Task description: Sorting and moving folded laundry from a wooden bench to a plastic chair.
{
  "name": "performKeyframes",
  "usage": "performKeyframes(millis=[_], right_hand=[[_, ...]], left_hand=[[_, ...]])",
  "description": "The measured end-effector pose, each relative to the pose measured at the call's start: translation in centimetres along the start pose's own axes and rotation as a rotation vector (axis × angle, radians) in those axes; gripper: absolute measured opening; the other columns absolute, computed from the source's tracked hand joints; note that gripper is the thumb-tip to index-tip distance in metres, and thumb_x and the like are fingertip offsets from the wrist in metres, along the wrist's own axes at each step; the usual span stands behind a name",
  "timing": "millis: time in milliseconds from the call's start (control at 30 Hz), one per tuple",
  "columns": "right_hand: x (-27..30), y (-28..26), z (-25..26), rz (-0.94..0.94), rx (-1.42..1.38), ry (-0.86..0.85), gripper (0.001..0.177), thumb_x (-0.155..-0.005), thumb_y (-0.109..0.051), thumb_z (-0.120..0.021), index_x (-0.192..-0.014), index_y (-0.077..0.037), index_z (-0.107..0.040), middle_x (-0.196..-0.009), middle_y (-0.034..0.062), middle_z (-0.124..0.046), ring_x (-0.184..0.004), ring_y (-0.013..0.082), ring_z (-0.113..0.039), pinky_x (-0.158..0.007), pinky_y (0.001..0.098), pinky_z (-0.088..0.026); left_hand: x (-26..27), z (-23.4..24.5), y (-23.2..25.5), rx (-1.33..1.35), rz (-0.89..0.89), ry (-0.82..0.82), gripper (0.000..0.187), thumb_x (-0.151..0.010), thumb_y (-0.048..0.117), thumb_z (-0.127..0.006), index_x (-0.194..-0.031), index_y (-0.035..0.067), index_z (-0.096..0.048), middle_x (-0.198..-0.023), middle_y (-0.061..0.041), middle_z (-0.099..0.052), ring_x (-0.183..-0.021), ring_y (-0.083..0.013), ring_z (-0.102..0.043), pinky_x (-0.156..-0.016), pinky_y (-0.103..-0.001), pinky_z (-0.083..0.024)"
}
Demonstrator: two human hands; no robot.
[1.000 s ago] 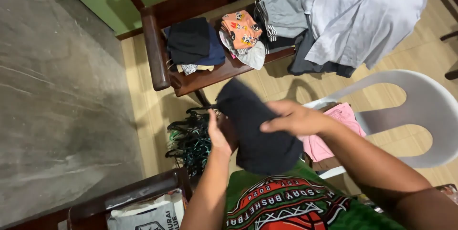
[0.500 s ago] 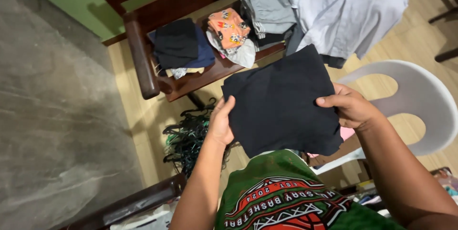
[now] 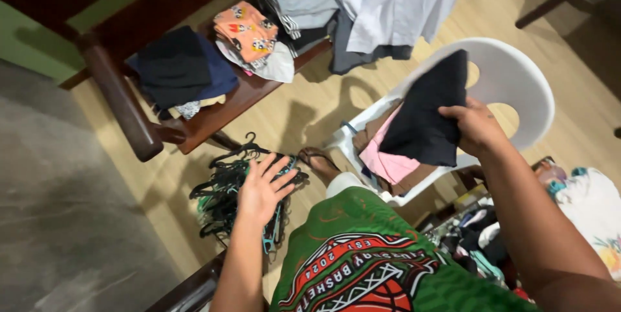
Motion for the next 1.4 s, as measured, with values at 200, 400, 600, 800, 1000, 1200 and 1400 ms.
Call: performKeyframes(millis=[200, 400, 600, 800, 1000, 1200, 1400], right_hand=[[-0.7, 3.7, 4.7, -0.027, -0.016, 0.261, 0.033, -0.091, 0.005, -0.057, -0.124, -0.001, -0.057, -0.114, 0.017, -0.068, -0.102, 0.0324, -0.07, -0.089, 0.0479, -0.06], [-2.9, 5.7, 4.6, 0.068, -0.286, 0.159, 0.029, -0.093, 0.005, -0.057, -0.122, 0.0, -0.058, -0.114, 0.0151, -0.068, -0.105, 0.0333, -0.069, -0.095, 0.0479, -0.059], [-1.1, 5.7, 3.8, 0.071, -0.458, 0.214, 0.035, -0.086, 0.002, -0.056, -0.12, -0.006, -0.06, -0.12, 0.0149, -0.067, -0.111, 0.0357, -0.068, -0.099, 0.0552, -0.059], [-0.6, 22.6, 10.5, -0.137, -0.156, 0.198, 0.034, -0.088, -0.01, -0.062, -0.121, -0.002, -0.065, -0.112, 0.0164, -0.07, -0.101, 0.0337, -0.071, -0.087, 0.0482, -0.061], [-3.9, 40.2, 13.0, -0.538, 0.896, 0.089, 0.04, -0.079, -0.024, -0.075, -0.111, -0.002, -0.075, -0.083, 0.0177, -0.075, -0.066, 0.0305, -0.074, -0.055, 0.045, -0.059], [-15.0, 30.6, -13.3, -0.108, 1.021, -0.489, 0.035, -0.087, -0.02, -0.067, -0.119, -0.005, -0.072, -0.085, 0.015, -0.081, -0.067, 0.0216, -0.077, -0.062, 0.0355, -0.061], [-25.3, 23.6, -41.1, 0.008, 0.712, -0.664, 0.026, -0.092, -0.024, -0.064, -0.107, -0.004, -0.072, -0.081, 0.0067, -0.074, -0.063, 0.0142, -0.067, -0.058, 0.0318, -0.055]], left_hand=[[1.8, 4.5, -1.1, 0.026, 0.033, 0.119, 0.073, -0.1, 0.061, -0.032, -0.155, 0.013, -0.039, -0.151, -0.013, -0.056, -0.125, -0.0347, -0.061, -0.097, -0.047, -0.05], [2.3, 5.1, -0.1, 0.017, 0.021, 0.144, 0.071, -0.102, 0.059, -0.03, -0.154, 0.012, -0.041, -0.15, -0.013, -0.056, -0.122, -0.0335, -0.063, -0.096, -0.046, -0.05], [2.9, 4.6, 1.4, -0.036, 0.036, 0.165, 0.07, -0.103, 0.057, -0.028, -0.154, 0.012, -0.04, -0.149, -0.013, -0.057, -0.122, -0.0333, -0.062, -0.095, -0.046, -0.05], [2.3, 6.6, -0.1, -0.075, 0.088, 0.154, 0.07, -0.102, 0.055, -0.033, -0.154, 0.01, -0.038, -0.149, -0.014, -0.057, -0.122, -0.0335, -0.064, -0.097, -0.047, -0.051], [0.6, 9.4, -5.3, -0.128, 0.212, 0.217, 0.066, -0.098, 0.048, -0.048, -0.149, 0.007, -0.044, -0.145, -0.017, -0.061, -0.12, -0.0363, -0.067, -0.098, -0.049, -0.054], [-2.1, 11.6, -8.6, 0.036, 0.231, 0.321, 0.068, -0.094, 0.053, -0.054, -0.148, 0.011, -0.048, -0.143, -0.013, -0.065, -0.115, -0.0326, -0.07, -0.09, -0.043, -0.055], [-4.6, 14.0, -11.2, 0.273, 0.108, 0.388, 0.06, -0.094, 0.045, -0.057, -0.145, 0.014, -0.051, -0.131, -0.012, -0.07, -0.103, -0.0354, -0.072, -0.084, -0.051, -0.057]])
Point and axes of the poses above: each hand's wrist, its own x-axis away from the middle knuckle, its own z-axis out of the back of the hand, y = z × x, the point moved 5 cm from there along -x, towards the middle knuckle
